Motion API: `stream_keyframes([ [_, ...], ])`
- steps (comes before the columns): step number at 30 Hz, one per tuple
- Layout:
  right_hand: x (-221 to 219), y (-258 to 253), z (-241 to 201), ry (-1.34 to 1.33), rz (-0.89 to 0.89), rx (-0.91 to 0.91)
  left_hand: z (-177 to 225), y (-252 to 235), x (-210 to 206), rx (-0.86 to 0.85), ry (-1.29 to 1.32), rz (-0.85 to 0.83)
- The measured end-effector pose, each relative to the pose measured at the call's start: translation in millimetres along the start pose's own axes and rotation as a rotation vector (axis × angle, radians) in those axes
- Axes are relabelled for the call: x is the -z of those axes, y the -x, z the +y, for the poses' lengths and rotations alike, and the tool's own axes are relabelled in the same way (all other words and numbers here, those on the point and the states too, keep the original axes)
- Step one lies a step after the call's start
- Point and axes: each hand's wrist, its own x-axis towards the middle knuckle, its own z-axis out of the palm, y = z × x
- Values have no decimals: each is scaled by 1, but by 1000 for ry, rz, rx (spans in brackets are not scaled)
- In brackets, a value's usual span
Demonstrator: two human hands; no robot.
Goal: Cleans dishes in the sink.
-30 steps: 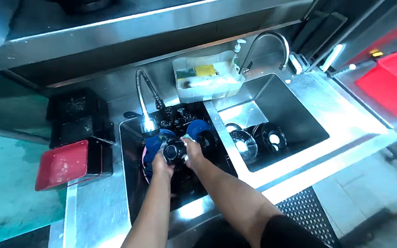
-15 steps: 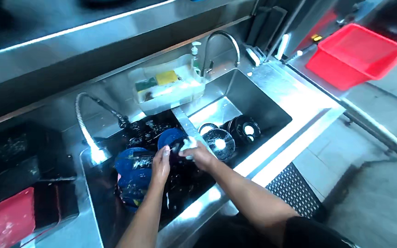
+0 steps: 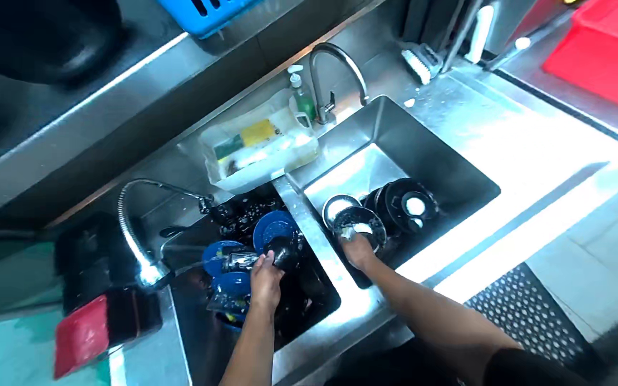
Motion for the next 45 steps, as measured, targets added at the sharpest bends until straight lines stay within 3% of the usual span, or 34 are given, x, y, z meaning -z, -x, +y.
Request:
stream_keyframes([
  [2,-25,34,-27,-155,112,325,9,9,11,16,172,49],
  [4,-59,61,-55,-125,125,689,14,19,16,-1,203,100],
  [6,-94,76,-88,3,88,913,18,26,12,-88,113,175],
  [7,-108,78,-104,51,90,932,18,28,13,-141,49,204],
  [9,-121,75,-134,46,-7,695,23,30,24,-193,-93,240],
  [11,-124,67,-155,-195,-214,307,30,32,48,-200,-156,233],
  [14,-136,66,-148,-659,-478,-27,35,22,82,-87,47,180],
  [16,-155,76,-141,-869,-481,-88,28,7,99,24,233,185],
  [18,-175,85,-144,-908,-226,-56,26,-1,111,104,354,142],
  [20,-183,98,-156,-784,101,-28,29,6,119,137,423,34],
  [22,-183,111,-161,-654,196,24,28,12,128,142,413,21],
  [25,-184,134,-168,-558,-65,217,22,2,142,157,403,167],
  [28,-187,146,-175,-451,-244,272,19,0,147,221,462,186],
  [30,-190,144,-175,-471,-161,271,23,-1,144,265,477,109],
  [33,-195,143,-180,-340,29,262,29,14,140,230,402,-191],
  [35,-201,146,-178,-183,-78,302,29,18,135,187,396,-230],
  [38,-195,141,-178,347,-311,555,38,3,150,157,430,-150],
  [41,-200,129,-192,930,-168,764,37,1,159,174,355,-115],
  [43,-217,128,-208,860,-51,714,44,1,157,184,341,-68],
  [45,-229,128,-227,434,-149,508,55,-7,160,166,357,-44],
])
